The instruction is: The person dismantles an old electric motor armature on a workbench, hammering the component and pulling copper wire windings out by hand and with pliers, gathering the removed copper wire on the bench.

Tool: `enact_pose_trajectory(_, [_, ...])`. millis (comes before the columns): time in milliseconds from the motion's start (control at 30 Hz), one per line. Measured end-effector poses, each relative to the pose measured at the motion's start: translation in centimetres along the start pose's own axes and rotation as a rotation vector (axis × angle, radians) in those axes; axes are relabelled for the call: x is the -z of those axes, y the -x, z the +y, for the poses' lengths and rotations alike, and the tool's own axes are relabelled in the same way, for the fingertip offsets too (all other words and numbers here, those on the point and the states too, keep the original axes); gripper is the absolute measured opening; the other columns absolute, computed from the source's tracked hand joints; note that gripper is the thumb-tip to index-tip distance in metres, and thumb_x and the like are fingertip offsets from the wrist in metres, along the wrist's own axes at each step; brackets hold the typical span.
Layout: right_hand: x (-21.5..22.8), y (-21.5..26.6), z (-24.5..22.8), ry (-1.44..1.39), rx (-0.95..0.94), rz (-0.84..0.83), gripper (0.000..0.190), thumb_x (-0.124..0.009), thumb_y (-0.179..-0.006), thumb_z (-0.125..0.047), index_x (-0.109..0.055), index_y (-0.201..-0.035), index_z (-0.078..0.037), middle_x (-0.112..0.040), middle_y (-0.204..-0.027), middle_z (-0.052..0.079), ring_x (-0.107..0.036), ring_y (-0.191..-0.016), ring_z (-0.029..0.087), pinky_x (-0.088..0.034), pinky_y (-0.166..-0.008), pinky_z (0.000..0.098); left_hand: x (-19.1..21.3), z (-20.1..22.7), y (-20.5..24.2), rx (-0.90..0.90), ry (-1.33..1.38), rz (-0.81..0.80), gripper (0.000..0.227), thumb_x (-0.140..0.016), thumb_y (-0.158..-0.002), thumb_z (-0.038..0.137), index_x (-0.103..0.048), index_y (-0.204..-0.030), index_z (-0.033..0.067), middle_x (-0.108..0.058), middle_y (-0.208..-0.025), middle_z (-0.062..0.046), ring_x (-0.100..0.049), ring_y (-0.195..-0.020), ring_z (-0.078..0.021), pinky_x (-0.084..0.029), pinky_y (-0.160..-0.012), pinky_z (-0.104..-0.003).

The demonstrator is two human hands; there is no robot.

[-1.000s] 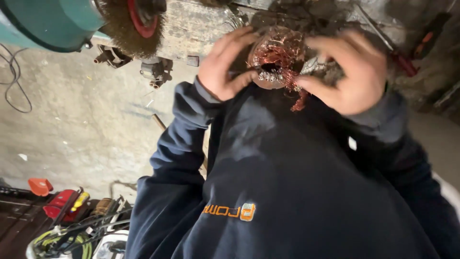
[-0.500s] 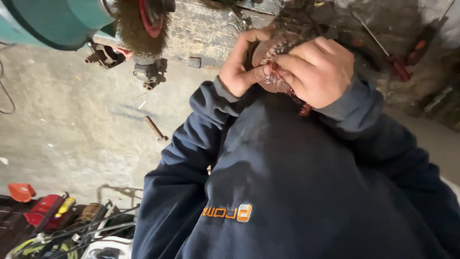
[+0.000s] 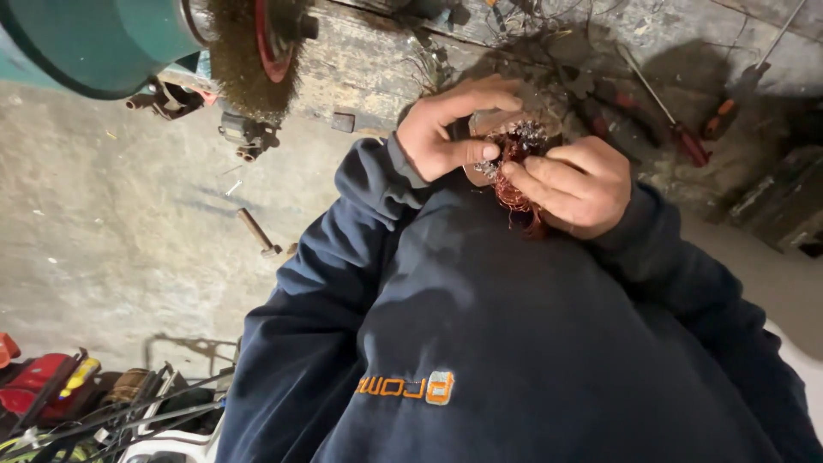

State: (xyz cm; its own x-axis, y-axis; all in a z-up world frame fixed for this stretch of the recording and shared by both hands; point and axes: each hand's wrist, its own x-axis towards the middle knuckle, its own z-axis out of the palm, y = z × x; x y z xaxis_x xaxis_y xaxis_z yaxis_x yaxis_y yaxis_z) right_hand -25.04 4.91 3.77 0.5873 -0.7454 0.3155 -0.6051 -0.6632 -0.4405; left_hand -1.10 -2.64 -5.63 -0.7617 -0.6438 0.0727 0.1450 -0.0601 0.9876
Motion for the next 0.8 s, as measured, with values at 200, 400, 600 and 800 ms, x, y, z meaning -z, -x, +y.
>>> enact_pose_trajectory(200, [-0.7, 1.4, 0.1, -0.017, -0.031, 0.058, 0.022, -0.088, -0.086, -0.004, -0.082, -0.107, -0.01, -0.072, -0.097, 0.002, -0.065, -0.082, 0.019, -0.048, -0.062, 0.0341, 0.2, 0.7, -0.4, -0.021, -0.123, -0.029, 0.052, -0.083, -0.098, 0.026, -0.062, -0.144, 0.0131, -0.059, -0.155, -0.012, -0.049, -0.154, -0.0333, -0.041, -0.126, -0.042])
enact_pose_trajectory(400, [-0.7, 2.0, 0.3, -0.065, -0.123, 0.058, 0.026, -0.087, -0.086, -0.008, -0.082, -0.111, -0.008, -0.073, -0.102, 0.004, -0.065, -0.084, 0.022, -0.054, -0.069, 0.0354, 0.0, 1.0, -0.3, -0.005, -0.18, -0.027, 0.052, -0.081, -0.1, 0.026, -0.062, -0.144, 0.0088, -0.055, -0.157, -0.015, -0.045, -0.154, -0.0379, -0.037, -0.131, -0.05])
enact_pose_trajectory(600, [-1.2, 0.9, 0.7, -0.069, -0.208, 0.097, 0.036, -0.097, -0.085, -0.027, -0.077, -0.105, -0.005, -0.066, -0.096, 0.006, -0.066, -0.081, 0.027, -0.053, -0.071, 0.0387, -1.7, 0.7, 0.5, -0.055, -0.257, 0.223, 0.015, -0.079, -0.1, 0.02, -0.077, -0.108, 0.0069, -0.067, -0.14, -0.015, -0.065, -0.136, -0.0306, -0.052, -0.113, -0.041])
enact_pose_trajectory(800, [-1.7, 0.3, 1.8, -0.036, -0.173, 0.068, 0.029, -0.093, -0.087, -0.023, -0.076, -0.107, -0.009, -0.065, -0.098, 0.004, -0.067, -0.083, 0.026, -0.054, -0.074, 0.0388, -0.5, 0.1, 2.6, 0.064, -0.086, 0.434, 0.025, -0.066, -0.106, 0.026, -0.075, -0.102, 0.0023, -0.077, -0.115, -0.015, -0.076, -0.104, -0.0215, -0.062, -0.093, -0.035])
